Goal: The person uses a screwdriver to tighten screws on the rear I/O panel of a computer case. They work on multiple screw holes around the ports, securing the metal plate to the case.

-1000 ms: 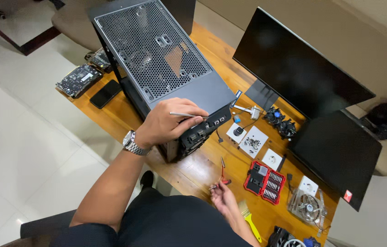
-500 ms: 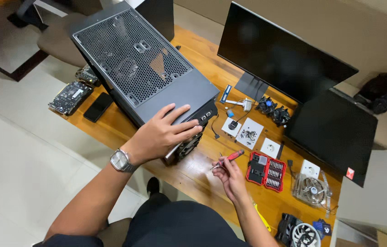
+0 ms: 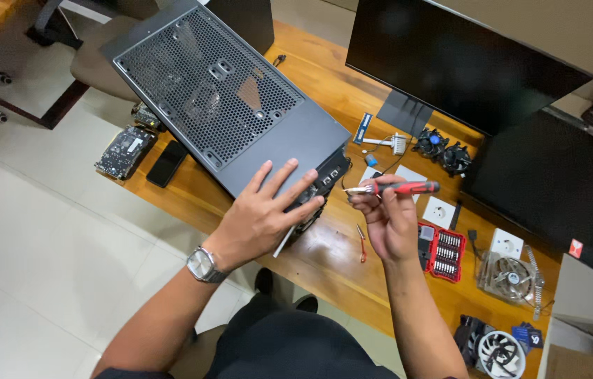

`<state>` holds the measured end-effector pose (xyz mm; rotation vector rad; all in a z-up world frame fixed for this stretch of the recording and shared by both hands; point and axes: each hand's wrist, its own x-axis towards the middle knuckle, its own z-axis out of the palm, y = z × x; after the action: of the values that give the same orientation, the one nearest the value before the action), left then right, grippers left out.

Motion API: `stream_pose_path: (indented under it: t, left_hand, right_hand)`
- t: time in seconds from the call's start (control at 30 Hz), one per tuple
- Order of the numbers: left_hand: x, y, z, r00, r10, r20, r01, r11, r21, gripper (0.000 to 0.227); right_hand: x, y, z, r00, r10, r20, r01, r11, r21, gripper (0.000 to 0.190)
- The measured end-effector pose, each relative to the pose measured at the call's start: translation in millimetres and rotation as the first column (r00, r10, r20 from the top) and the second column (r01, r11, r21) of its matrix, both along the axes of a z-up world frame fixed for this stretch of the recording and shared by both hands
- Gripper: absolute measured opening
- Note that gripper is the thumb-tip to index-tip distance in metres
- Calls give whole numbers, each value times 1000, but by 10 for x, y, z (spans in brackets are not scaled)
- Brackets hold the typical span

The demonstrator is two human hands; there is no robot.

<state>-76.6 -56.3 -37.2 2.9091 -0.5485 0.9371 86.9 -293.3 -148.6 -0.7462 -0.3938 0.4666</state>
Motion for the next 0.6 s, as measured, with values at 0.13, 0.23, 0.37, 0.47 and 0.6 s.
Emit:
stream_pose_path:
  t: [0.13,0.23,0.37,0.47,0.6]
  left_hand:
    - [15,20,-76,987,-69,143,92,981,-168,43]
    - [16,21,-104,974,-90,209,140,961,-237,49]
    - [36,24,-76,993,-77,93,86,991,-102,53]
    - [-30,36,111,994,-81,-73,79,996,-33,48]
    - [-6,69,142,983,-142,-119,138,990,-38,44]
  right_hand:
    - [36,-44,-417,978,-70,-197,74,997,10,25]
    - [-195,-243,-825,932,-162,-323,151,987,-60,19]
    - [-570,-646,-1360,855,-293,-429,227,953,-199,23]
    - [-804,-836,-1593,786,-404,-469,323,914,-247,24]
    - [-814,-695,-1397,756,-449,-476,361,893,-269,23]
